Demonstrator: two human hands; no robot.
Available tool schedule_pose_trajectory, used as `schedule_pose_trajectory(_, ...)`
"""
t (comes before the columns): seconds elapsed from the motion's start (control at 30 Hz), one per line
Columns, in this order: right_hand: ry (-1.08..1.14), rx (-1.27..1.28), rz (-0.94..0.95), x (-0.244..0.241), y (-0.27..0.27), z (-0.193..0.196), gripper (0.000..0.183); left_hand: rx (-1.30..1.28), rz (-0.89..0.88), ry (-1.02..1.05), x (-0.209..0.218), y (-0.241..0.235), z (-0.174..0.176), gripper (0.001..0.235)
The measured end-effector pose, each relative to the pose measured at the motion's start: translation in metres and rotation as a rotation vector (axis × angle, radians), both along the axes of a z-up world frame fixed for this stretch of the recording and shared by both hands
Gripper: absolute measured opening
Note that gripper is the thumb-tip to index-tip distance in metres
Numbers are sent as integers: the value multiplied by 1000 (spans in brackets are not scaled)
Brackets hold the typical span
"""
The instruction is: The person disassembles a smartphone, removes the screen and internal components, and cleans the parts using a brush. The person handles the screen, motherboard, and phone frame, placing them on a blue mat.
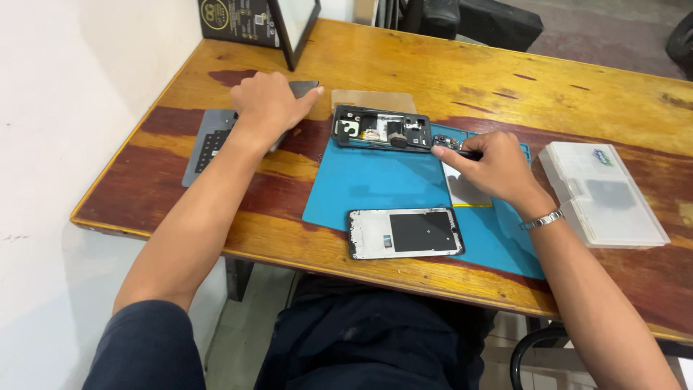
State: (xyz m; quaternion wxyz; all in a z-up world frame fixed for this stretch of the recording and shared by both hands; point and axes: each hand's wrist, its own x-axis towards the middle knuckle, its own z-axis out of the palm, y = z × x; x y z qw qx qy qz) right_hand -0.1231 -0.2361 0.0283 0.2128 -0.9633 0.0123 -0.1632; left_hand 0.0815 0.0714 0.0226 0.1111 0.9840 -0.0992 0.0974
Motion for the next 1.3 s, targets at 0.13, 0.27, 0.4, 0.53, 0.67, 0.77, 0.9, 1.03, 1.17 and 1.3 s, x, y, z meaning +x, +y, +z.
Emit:
schedule_pose_trajectory(0.13, 44, -13, -40, 1, 1, 2, 55, 76, 18, -77, 5, 1, 0, 77)
schedule_pose_trajectory(0.27, 38, 9, -21, 2, 0, 0, 54, 138, 29, -81, 7, -6, -6, 76)
schedule_pose_trajectory(0.4, 40, 18, -23, 3, -4, 0, 57, 193, 10, -108, 5, -12, -14, 73)
schedule_pose_trajectory(0.53, 14, 2, -15, 2, -7, -1, 55, 210, 12, -107, 7, -20, -21, 69)
schedule_pose_trajectory(0.67, 0, 21, -9, 2, -9, -1, 57, 247, 41, -61, 8, -23, -27, 81)
schedule_pose_trajectory(0.77, -17, 12, -19, 1, -10, 2, 60, 242, 2, -296, 3, -24, -28, 88)
schedule_pose_trajectory(0.9, -54, 66, -10, 0, -10, 7, 52, 92, -551, -198, -7, -20, -13, 75)
schedule_pose_trajectory(1.03, -18, 47, -91, 1, -10, 7, 58, -100, -1028, -458, -32, -28, -11, 91)
schedule_pose_trajectory(1.17, -155, 99, -45, 0, -12, 5, 48, -139, -985, -419, -40, -35, -6, 69)
schedule_pose_trajectory(1.3, -353, 297, 8, 0, -16, 1, 35, -505, -759, 120, -37, -37, 4, 71)
